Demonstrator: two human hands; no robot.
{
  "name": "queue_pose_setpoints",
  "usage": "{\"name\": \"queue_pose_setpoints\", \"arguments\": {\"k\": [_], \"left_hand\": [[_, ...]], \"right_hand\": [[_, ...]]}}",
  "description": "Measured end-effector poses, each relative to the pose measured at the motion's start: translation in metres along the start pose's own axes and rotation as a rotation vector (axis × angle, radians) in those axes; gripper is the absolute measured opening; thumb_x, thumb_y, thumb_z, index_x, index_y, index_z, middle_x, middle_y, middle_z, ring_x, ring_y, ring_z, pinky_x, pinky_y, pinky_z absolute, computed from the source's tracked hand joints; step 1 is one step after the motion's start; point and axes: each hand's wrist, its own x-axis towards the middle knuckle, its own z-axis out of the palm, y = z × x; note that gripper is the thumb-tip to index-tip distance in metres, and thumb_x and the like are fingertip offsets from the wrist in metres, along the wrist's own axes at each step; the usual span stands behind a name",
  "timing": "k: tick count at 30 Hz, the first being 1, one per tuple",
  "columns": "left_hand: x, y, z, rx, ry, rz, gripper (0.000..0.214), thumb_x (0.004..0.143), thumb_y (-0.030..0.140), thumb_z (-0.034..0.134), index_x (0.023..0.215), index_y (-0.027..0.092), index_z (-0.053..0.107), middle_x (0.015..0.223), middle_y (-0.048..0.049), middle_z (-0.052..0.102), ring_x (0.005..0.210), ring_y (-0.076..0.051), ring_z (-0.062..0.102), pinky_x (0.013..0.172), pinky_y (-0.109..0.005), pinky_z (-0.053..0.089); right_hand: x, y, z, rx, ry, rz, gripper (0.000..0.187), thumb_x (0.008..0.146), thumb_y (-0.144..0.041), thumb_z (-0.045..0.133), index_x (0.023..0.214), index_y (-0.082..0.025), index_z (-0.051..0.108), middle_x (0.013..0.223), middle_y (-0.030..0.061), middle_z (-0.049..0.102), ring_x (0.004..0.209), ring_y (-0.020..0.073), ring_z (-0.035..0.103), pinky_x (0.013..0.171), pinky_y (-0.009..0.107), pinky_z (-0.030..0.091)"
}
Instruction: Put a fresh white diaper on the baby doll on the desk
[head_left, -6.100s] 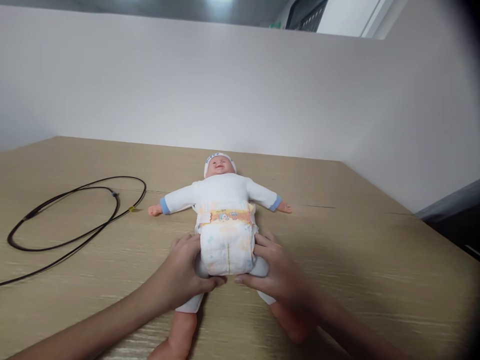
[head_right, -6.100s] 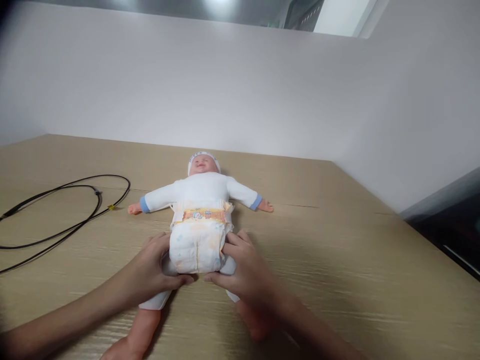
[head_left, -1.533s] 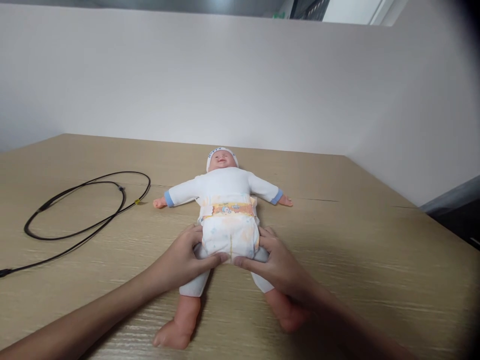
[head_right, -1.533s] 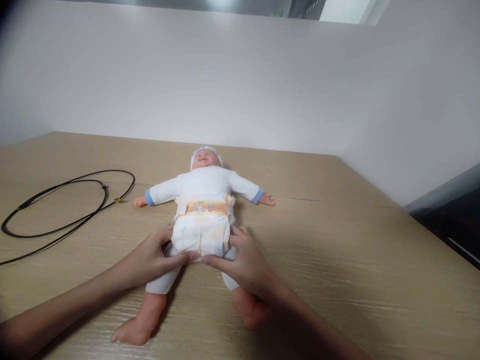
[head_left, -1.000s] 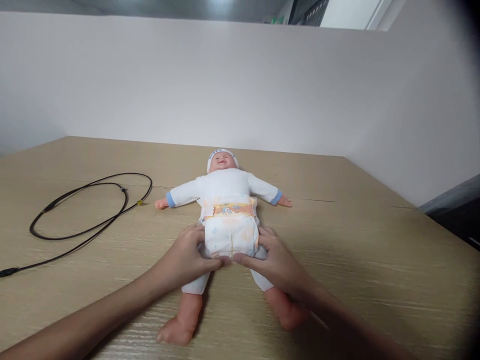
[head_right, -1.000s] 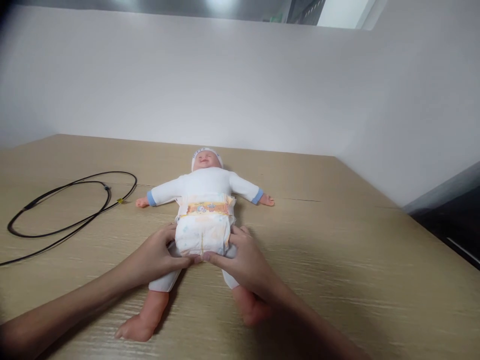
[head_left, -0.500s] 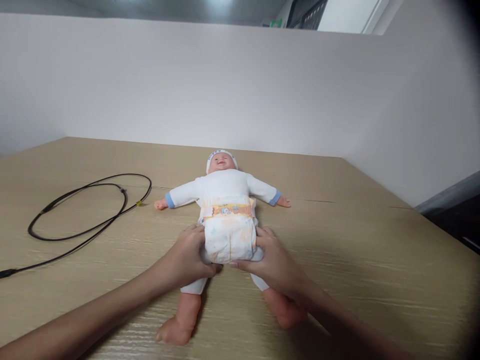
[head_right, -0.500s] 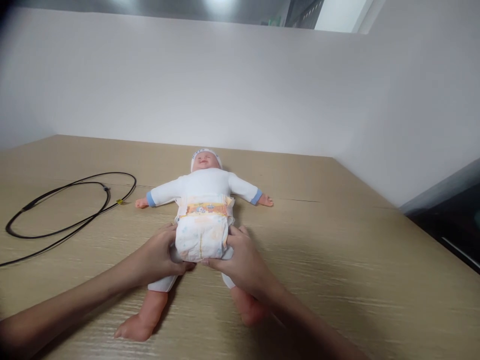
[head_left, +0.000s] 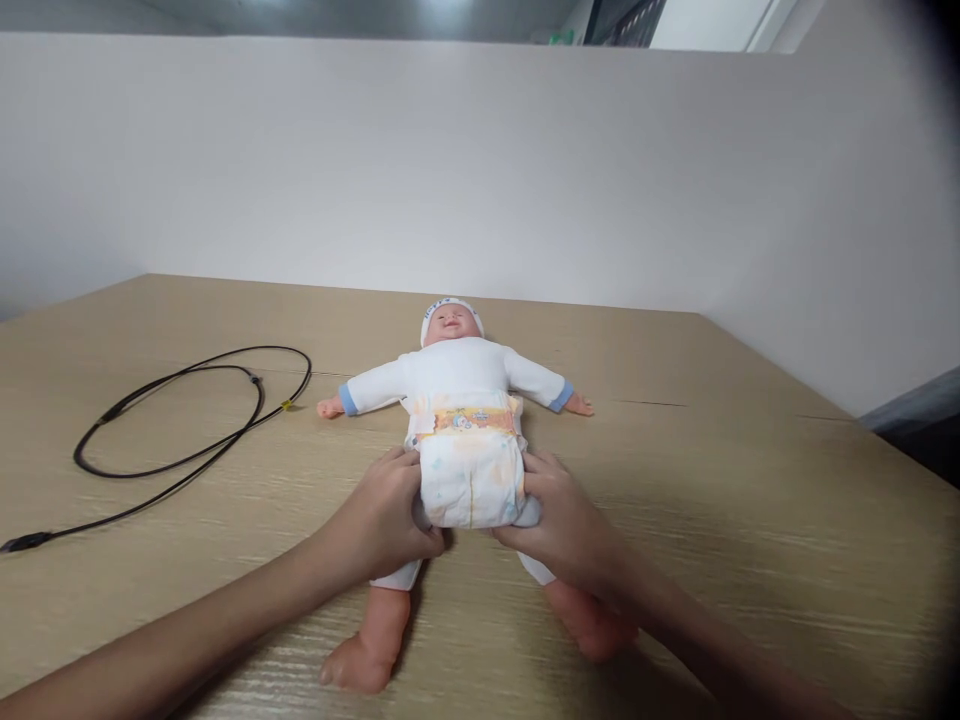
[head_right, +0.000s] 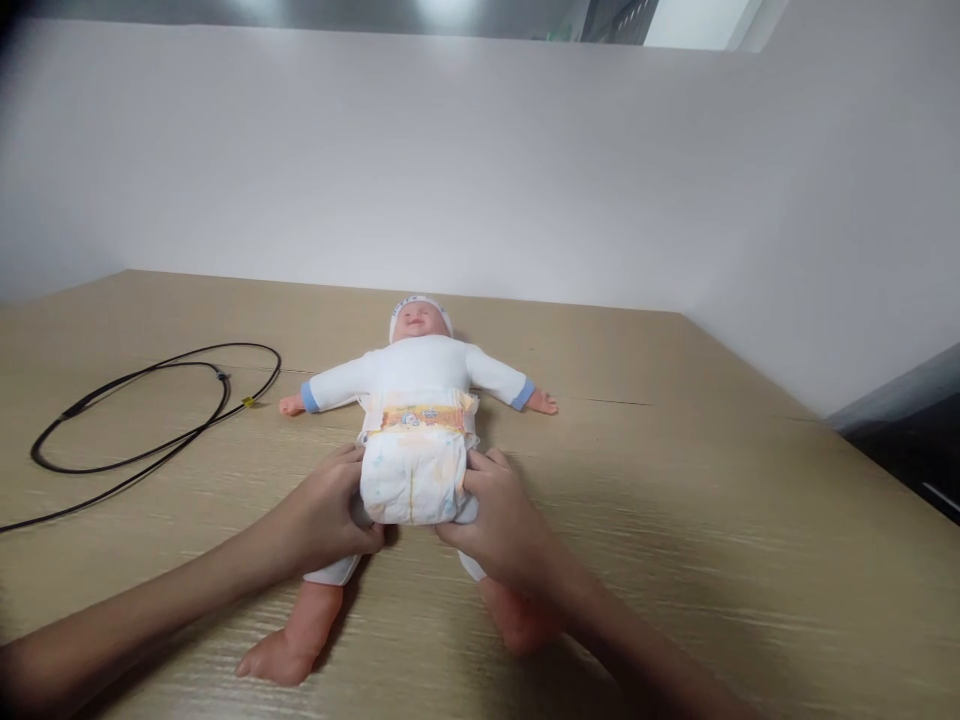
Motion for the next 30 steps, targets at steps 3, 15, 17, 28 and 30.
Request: {"name": "queue_pose_setpoints", "arguments": {"k": [3, 15, 17, 28, 30], "left_hand": [[-0.001, -0.001, 0.0, -0.028, 0.005, 0.011, 0.027, 0.062, 0.013, 0.072, 0.085, 0.023, 0.065, 0.105, -0.0076, 0.074, 0.102, -0.031, 0.066, 0.092, -0.044, 0.055], [0.0, -0.001, -0.01, -0.142, -0.036, 0.043, 0.03, 0.064, 0.009, 0.07, 0.091, 0.021, 0.073, 0.109, -0.0067, 0.076, 0.105, -0.03, 0.068, 0.097, -0.043, 0.055], [-0.001, -0.001, -0.014, -0.205, -0.06, 0.006, 0.033, 0.065, 0.009, 0.072, 0.095, 0.021, 0.075, 0.111, -0.0058, 0.076, 0.108, -0.03, 0.069, 0.1, -0.043, 0.055], [0.003, -0.026, -0.04, -0.795, -0.383, -0.097, 0.051, 0.088, 0.034, 0.092, 0.135, 0.024, 0.076, 0.138, -0.0062, 0.077, 0.133, -0.03, 0.067, 0.119, -0.044, 0.049], [0.005, -0.029, -0.042, -0.854, -0.406, -0.088, 0.044, 0.093, 0.036, 0.087, 0.134, 0.024, 0.078, 0.134, -0.006, 0.079, 0.131, -0.03, 0.068, 0.117, -0.043, 0.049]], "right_hand": [[0.0, 0.0, -0.003, 0.001, -0.033, -0.007, 0.022, 0.077, -0.01, 0.082, 0.089, -0.027, 0.085, 0.109, 0.0036, 0.078, 0.104, 0.0301, 0.063, 0.095, 0.043, 0.048], [-0.001, 0.011, -0.007, 0.016, -0.087, -0.024, 0.025, 0.074, -0.007, 0.073, 0.088, -0.025, 0.082, 0.11, 0.0042, 0.075, 0.106, 0.0304, 0.061, 0.097, 0.044, 0.047], [-0.004, 0.009, -0.007, 0.024, -0.076, -0.03, 0.022, 0.076, -0.008, 0.074, 0.089, -0.025, 0.081, 0.112, 0.0048, 0.075, 0.108, 0.0311, 0.061, 0.098, 0.045, 0.048], [-0.018, -0.007, -0.002, 0.332, -0.022, 0.213, 0.054, 0.082, -0.026, 0.089, 0.135, -0.027, 0.076, 0.131, 0.0081, 0.075, 0.125, 0.0356, 0.064, 0.113, 0.053, 0.051], [-0.019, -0.001, -0.001, 0.467, -0.041, 0.231, 0.061, 0.084, -0.03, 0.09, 0.143, -0.028, 0.071, 0.136, 0.0082, 0.075, 0.126, 0.0349, 0.067, 0.113, 0.052, 0.053]]}}
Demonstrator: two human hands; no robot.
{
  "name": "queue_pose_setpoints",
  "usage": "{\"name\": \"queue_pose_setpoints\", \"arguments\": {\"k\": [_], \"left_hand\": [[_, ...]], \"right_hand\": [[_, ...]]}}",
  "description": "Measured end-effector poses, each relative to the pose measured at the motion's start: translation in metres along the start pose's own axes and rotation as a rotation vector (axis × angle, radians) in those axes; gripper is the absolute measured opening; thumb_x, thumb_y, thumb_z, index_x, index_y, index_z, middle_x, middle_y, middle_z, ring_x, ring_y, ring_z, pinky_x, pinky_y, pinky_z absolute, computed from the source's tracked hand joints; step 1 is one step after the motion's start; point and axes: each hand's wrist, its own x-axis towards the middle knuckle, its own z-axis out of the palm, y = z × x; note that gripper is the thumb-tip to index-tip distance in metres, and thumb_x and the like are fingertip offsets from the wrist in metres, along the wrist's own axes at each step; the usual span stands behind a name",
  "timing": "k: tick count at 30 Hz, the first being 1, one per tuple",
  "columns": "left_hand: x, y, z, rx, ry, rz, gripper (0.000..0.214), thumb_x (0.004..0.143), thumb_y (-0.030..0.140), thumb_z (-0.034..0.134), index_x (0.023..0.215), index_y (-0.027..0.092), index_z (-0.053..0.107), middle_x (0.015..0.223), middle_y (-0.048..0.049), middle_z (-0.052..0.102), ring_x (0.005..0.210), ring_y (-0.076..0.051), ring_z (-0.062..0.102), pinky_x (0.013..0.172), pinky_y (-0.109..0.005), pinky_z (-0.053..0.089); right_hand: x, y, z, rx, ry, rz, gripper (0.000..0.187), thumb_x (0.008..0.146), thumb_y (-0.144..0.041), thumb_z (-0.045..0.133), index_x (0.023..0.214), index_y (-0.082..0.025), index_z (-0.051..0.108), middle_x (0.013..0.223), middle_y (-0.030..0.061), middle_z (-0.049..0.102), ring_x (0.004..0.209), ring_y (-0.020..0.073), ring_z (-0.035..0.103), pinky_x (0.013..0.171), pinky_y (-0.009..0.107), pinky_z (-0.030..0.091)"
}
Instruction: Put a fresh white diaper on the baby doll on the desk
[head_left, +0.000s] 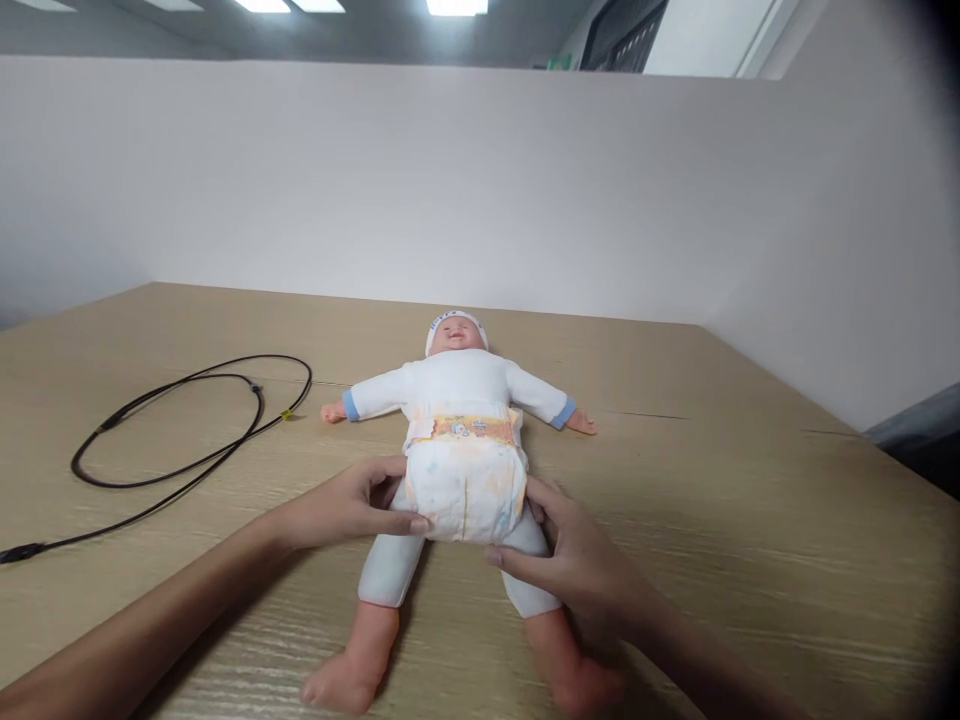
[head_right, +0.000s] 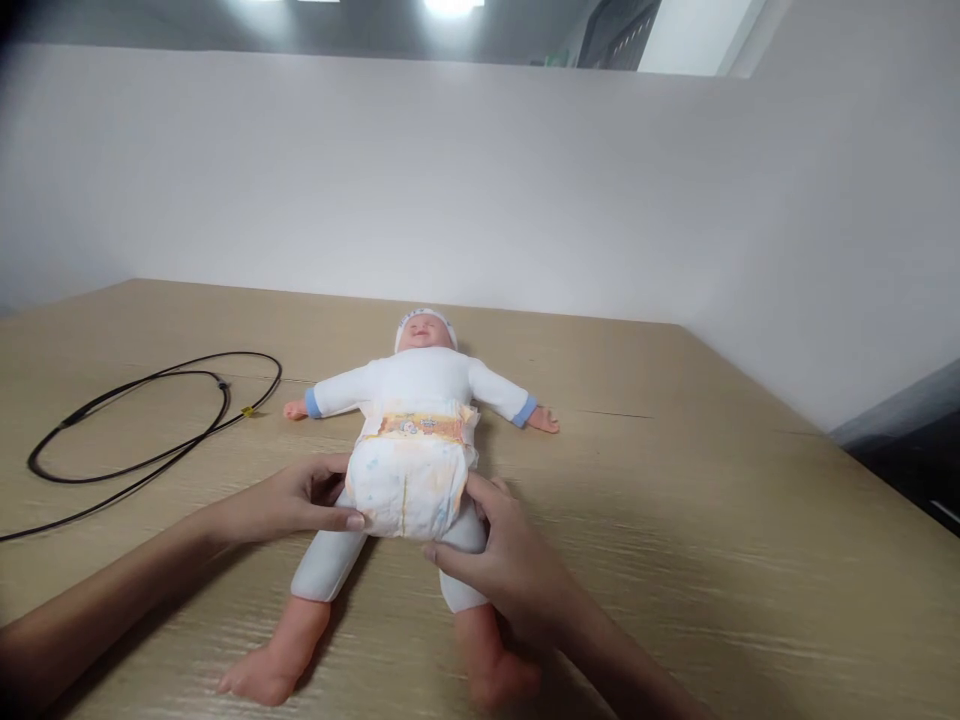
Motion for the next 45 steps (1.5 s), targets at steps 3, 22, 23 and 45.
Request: {"name": "queue_pose_setpoints", "arguments": {"k": [3, 22, 23, 45], "left_hand": [[0.0, 0.001, -0.005, -0.031, -0.029, 0.013, 0.035, 0.098, 0.039, 0.082, 0.13, 0.024, 0.079, 0.128, -0.0061, 0.08, 0.127, -0.029, 0.068, 0.112, -0.041, 0.05], [0.003, -0.034, -0.02, 0.428, 0.621, 0.37, 0.033, 0.113, 0.043, 0.059, 0.141, 0.031, 0.071, 0.147, -0.0075, 0.066, 0.137, -0.027, 0.059, 0.12, -0.045, 0.044], [0.003, -0.033, -0.017, 0.508, 0.592, 0.405, 0.037, 0.115, 0.041, 0.054, 0.147, 0.033, 0.069, 0.152, -0.0075, 0.063, 0.144, -0.028, 0.054, 0.125, -0.047, 0.039], [0.036, -0.048, -0.094, 1.144, 0.815, 0.218, 0.06, 0.109, 0.059, 0.054, 0.152, 0.019, 0.058, 0.152, -0.0173, 0.062, 0.138, -0.038, 0.051, 0.122, -0.056, 0.036]], "right_hand": [[0.002, 0.005, -0.01, 0.216, -0.122, 0.017, 0.066, 0.087, -0.038, 0.09, 0.147, -0.026, 0.068, 0.136, 0.0082, 0.077, 0.126, 0.0337, 0.071, 0.11, 0.049, 0.058], [0.02, 0.032, -0.037, -0.475, 0.291, -0.509, 0.05, 0.115, -0.04, 0.051, 0.164, -0.034, 0.054, 0.163, 0.0076, 0.061, 0.153, 0.0305, 0.054, 0.13, 0.054, 0.043], [0.02, 0.032, -0.033, -0.492, 0.274, -0.519, 0.052, 0.116, -0.038, 0.049, 0.168, -0.035, 0.05, 0.166, 0.0066, 0.059, 0.155, 0.0298, 0.053, 0.13, 0.053, 0.042], [0.093, 0.08, -0.109, -0.783, 0.523, -0.464, 0.051, 0.111, -0.048, 0.052, 0.155, -0.024, 0.059, 0.146, 0.0165, 0.068, 0.134, 0.0382, 0.061, 0.118, 0.061, 0.045]]}}
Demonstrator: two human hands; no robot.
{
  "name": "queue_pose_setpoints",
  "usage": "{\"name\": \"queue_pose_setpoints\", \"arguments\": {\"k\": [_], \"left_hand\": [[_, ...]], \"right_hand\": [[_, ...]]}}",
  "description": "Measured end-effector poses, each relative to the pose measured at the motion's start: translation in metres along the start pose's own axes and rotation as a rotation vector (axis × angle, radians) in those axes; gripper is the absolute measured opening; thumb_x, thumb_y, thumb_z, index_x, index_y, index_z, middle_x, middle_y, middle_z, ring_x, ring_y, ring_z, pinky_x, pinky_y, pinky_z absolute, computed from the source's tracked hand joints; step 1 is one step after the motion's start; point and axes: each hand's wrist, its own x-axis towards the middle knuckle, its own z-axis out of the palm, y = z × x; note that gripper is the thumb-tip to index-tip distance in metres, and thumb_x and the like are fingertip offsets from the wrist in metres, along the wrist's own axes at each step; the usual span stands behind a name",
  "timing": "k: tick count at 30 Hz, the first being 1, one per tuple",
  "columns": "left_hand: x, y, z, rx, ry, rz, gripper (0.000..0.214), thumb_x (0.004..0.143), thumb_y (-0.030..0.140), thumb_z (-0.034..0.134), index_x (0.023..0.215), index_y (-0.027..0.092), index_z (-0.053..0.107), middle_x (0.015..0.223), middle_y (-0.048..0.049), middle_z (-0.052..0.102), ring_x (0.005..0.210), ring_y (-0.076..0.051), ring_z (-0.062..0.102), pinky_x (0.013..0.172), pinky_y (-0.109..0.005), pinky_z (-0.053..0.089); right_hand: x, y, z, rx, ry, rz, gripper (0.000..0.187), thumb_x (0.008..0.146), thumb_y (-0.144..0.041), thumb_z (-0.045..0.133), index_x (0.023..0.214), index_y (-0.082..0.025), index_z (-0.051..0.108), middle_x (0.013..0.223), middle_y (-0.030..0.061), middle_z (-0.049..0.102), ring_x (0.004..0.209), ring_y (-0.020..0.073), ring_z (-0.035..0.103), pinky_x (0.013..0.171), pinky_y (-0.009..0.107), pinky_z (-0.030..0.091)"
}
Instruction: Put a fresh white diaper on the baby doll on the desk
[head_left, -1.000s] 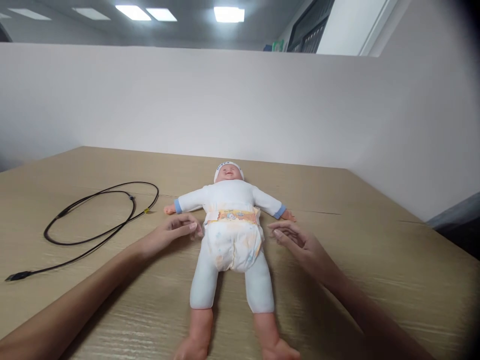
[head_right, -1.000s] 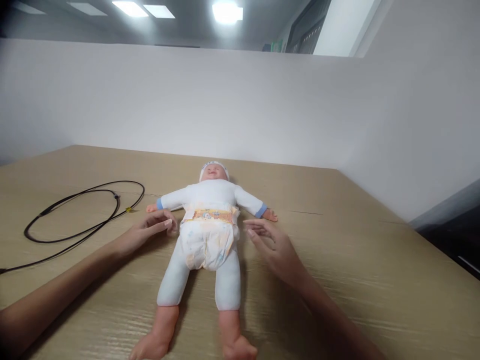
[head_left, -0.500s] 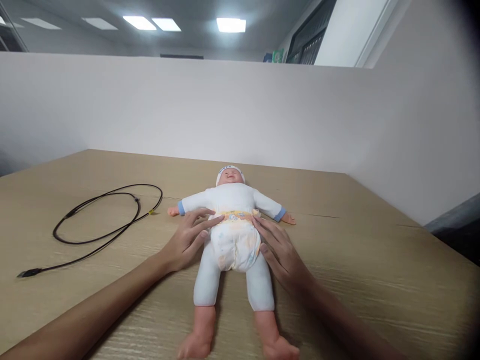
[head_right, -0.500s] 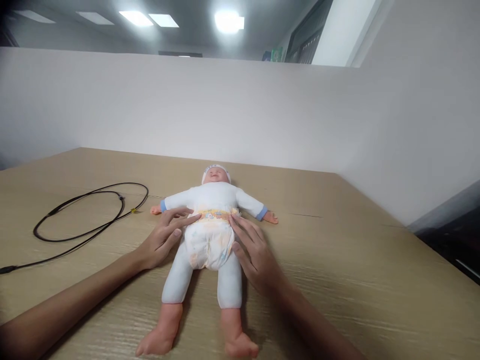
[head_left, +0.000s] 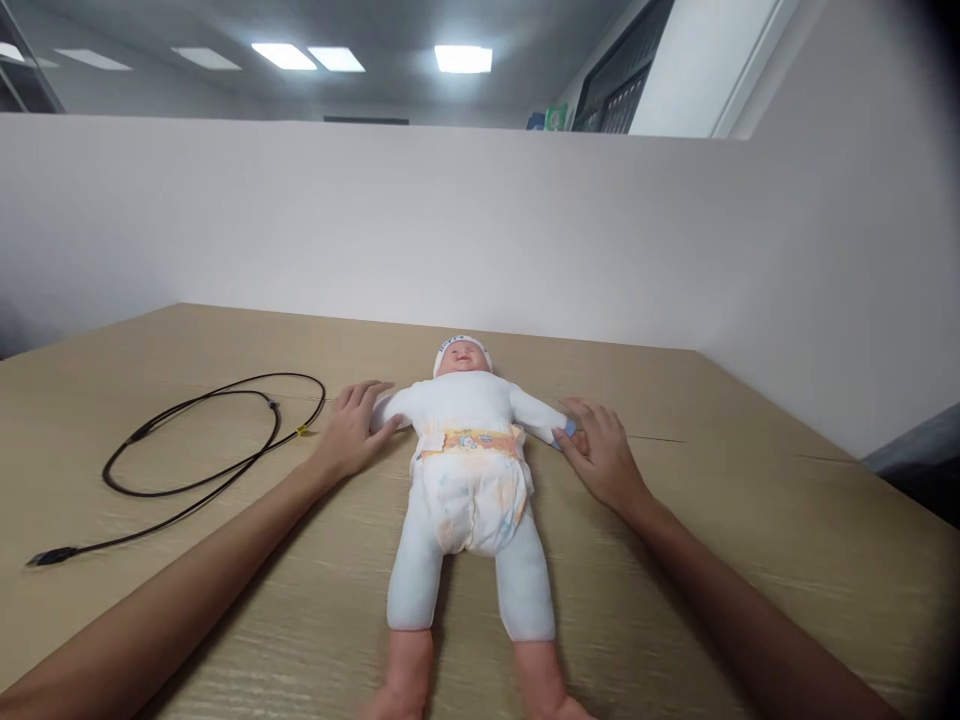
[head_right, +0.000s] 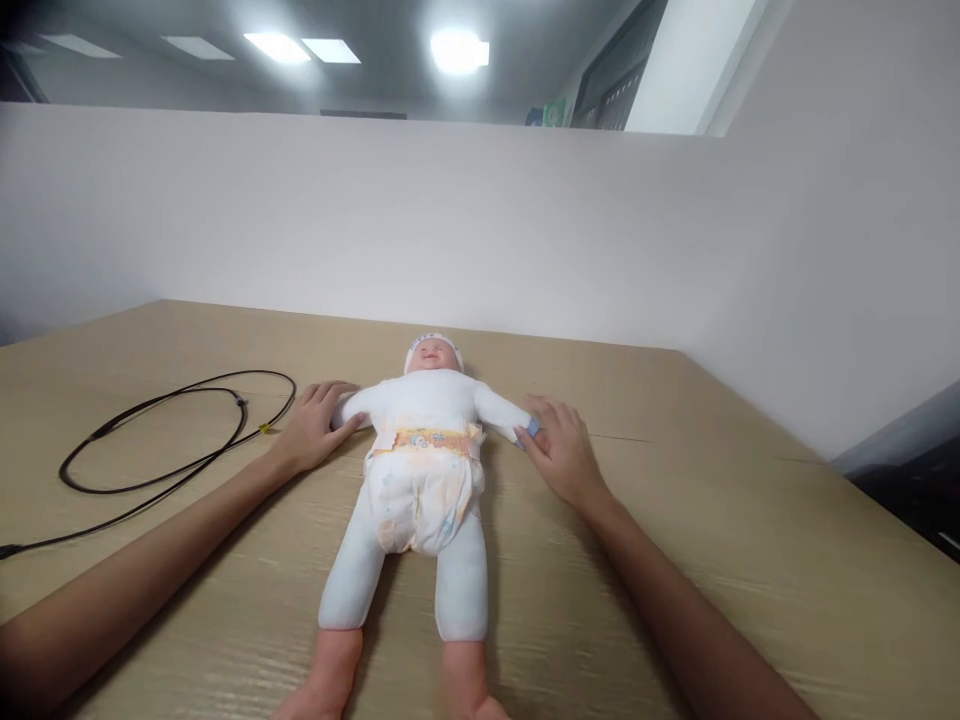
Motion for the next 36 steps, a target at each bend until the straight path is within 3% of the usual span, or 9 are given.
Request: {"name": "queue_pose_setpoints", "arguments": {"k": [6, 13, 16, 20, 23, 27, 31, 34, 36], "left_hand": [[0.009, -0.013, 0.006, 0.027, -0.156, -0.042, 0.064, 0.103, 0.074, 0.056, 0.131, 0.019, 0.068, 0.122, -0.014, 0.076, 0.115, -0.037, 0.06, 0.107, -0.053, 0.043], [0.005, -0.008, 0.007, -0.043, -0.151, -0.11, 0.061, 0.097, 0.07, 0.065, 0.129, 0.017, 0.069, 0.119, -0.0166, 0.076, 0.109, -0.039, 0.063, 0.099, -0.05, 0.047], [-0.004, 0.013, 0.004, -0.147, -0.134, -0.213, 0.047, 0.094, 0.051, 0.07, 0.126, 0.017, 0.068, 0.12, -0.0176, 0.076, 0.113, -0.038, 0.066, 0.099, -0.048, 0.05], [-0.028, 0.064, -0.011, -0.226, -0.088, -0.29, 0.036, 0.095, 0.031, 0.061, 0.128, 0.017, 0.063, 0.122, -0.016, 0.078, 0.107, -0.033, 0.073, 0.088, -0.042, 0.054], [-0.069, 0.103, -0.037, -0.28, -0.045, -0.348, 0.03, 0.095, 0.03, 0.058, 0.122, 0.018, 0.06, 0.115, -0.0145, 0.078, 0.101, -0.032, 0.074, 0.084, -0.042, 0.056], [-0.171, 0.135, -0.078, -0.478, -0.087, -0.358, 0.052, 0.085, 0.03, 0.065, 0.137, 0.031, 0.059, 0.128, -0.0106, 0.075, 0.116, -0.037, 0.072, 0.1, -0.054, 0.058], [-0.274, 0.152, -0.105, -0.64, -0.539, -0.373, 0.069, 0.081, 0.057, 0.08, 0.146, 0.064, 0.058, 0.127, -0.0038, 0.077, 0.127, -0.047, 0.07, 0.083, -0.061, 0.065], [-0.316, 0.17, -0.111, -0.667, -0.669, -0.373, 0.057, 0.091, 0.068, 0.077, 0.145, 0.052, 0.065, 0.132, -0.0088, 0.076, 0.125, -0.038, 0.071, 0.084, -0.052, 0.068], [-0.335, 0.185, -0.111, -0.686, -0.724, -0.381, 0.049, 0.1, 0.066, 0.071, 0.143, 0.042, 0.068, 0.135, -0.0109, 0.074, 0.123, -0.031, 0.071, 0.091, -0.046, 0.067]], "right_hand": [[0.005, 0.026, 0.009, 0.151, -0.144, 0.032, 0.072, 0.106, -0.059, 0.061, 0.166, -0.023, 0.045, 0.15, 0.018, 0.065, 0.137, 0.0377, 0.063, 0.119, 0.06, 0.049], [-0.001, -0.001, 0.019, 0.191, -0.132, 0.141, 0.069, 0.104, -0.059, 0.063, 0.16, -0.02, 0.051, 0.153, 0.0192, 0.064, 0.14, 0.0377, 0.062, 0.12, 0.058, 0.048], [-0.004, -0.025, 0.028, 0.222, -0.098, 0.256, 0.055, 0.1, -0.053, 0.064, 0.145, -0.021, 0.064, 0.14, 0.0168, 0.071, 0.13, 0.0371, 0.066, 0.114, 0.055, 0.052], [-0.01, -0.06, 0.023, 0.284, -0.086, 0.309, 0.044, 0.096, -0.044, 0.06, 0.13, -0.019, 0.073, 0.126, 0.017, 0.077, 0.117, 0.035, 0.072, 0.102, 0.05, 0.058], [-0.022, -0.084, -0.005, 0.366, -0.113, 0.29, 0.046, 0.094, -0.047, 0.061, 0.128, -0.02, 0.075, 0.127, 0.0154, 0.08, 0.114, 0.0339, 0.075, 0.098, 0.048, 0.062], [-0.059, -0.115, -0.074, 0.45, -0.182, 0.258, 0.048, 0.095, -0.051, 0.065, 0.13, -0.021, 0.077, 0.126, 0.0133, 0.081, 0.114, 0.0336, 0.077, 0.098, 0.047, 0.063], [-0.127, -0.148, -0.159, 0.527, -0.332, 0.305, 0.051, 0.093, -0.054, 0.077, 0.135, -0.024, 0.078, 0.135, 0.0148, 0.078, 0.125, 0.0385, 0.073, 0.11, 0.052, 0.059], [-0.182, -0.179, -0.21, 0.558, -0.536, 0.25, 0.054, 0.088, -0.047, 0.086, 0.138, -0.03, 0.079, 0.135, 0.0139, 0.077, 0.127, 0.0412, 0.072, 0.112, 0.054, 0.058], [-0.212, -0.201, -0.223, 0.587, -0.654, 0.215, 0.053, 0.089, -0.043, 0.086, 0.14, -0.032, 0.078, 0.133, 0.0131, 0.076, 0.124, 0.0394, 0.072, 0.11, 0.052, 0.058]]}}
